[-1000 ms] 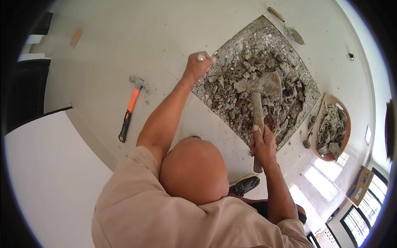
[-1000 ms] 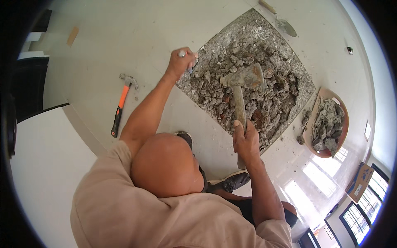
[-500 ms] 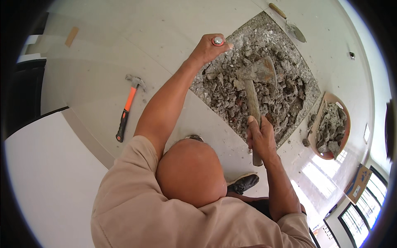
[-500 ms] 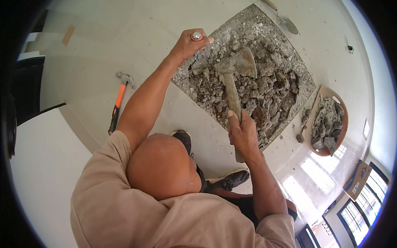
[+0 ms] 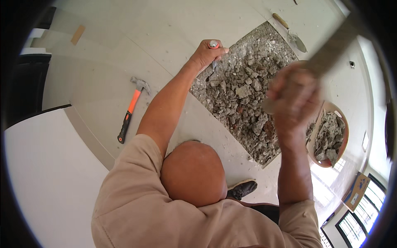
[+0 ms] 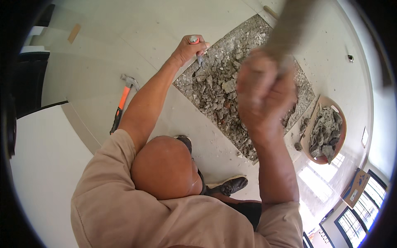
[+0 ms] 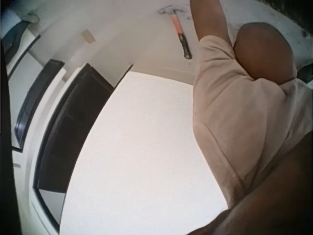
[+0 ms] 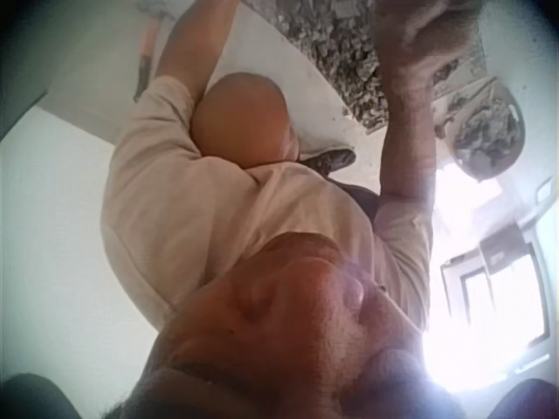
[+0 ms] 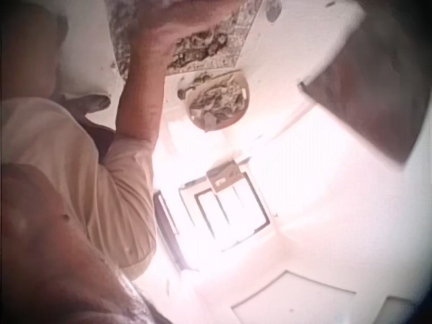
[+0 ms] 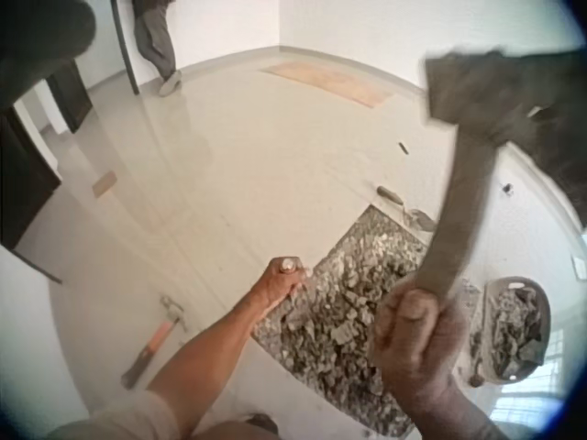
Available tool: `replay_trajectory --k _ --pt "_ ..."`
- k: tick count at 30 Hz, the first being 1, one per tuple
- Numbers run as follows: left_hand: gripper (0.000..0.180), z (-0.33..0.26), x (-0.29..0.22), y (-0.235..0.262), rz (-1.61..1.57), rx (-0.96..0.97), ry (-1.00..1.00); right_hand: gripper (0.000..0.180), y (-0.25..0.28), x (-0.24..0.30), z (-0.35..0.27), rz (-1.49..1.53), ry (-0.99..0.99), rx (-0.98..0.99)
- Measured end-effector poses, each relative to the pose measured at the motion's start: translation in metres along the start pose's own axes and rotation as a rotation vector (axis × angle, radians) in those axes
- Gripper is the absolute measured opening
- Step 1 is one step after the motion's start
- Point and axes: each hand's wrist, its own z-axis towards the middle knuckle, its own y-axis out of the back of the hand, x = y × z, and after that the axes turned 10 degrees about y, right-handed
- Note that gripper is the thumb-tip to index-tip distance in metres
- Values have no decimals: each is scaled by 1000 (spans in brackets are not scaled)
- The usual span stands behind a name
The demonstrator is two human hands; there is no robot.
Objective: The person breaks apart concrete and tile fragments using a hammer and chisel, removes the debris by hand and with a trowel, and fits new tile pieces into the gap.
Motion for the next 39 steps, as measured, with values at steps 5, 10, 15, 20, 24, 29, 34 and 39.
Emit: replay_trajectory --k 5,10,15,20,24,29,34,39 --pt "23 1 12 0 -26 2 -9 33 -3 -62 -4 -663 -258 505" --pt "26 0 7 7 13 -17 27 38 -7 22 37 -225 -179 214" --pt "25 1 2 -1 -31 11 26 32 -19 25 41 237 259 -77" --pt "22 1 15 -4 -46 -1 51 40 -5 -42 28 -741 -335 723" --pt "21 1 20 12 -42 3 57 42 -13 29 49 -327 -211 341" --pt "21 1 11 2 -39 5 59 36 -25 41 66 285 412 -85" --pt "21 6 10 -13 66 -139 72 39 -7 -83 25 -808 21 685" --pt "25 -7 20 6 69 -38 123 34 -22 28 55 -369 -197 385"
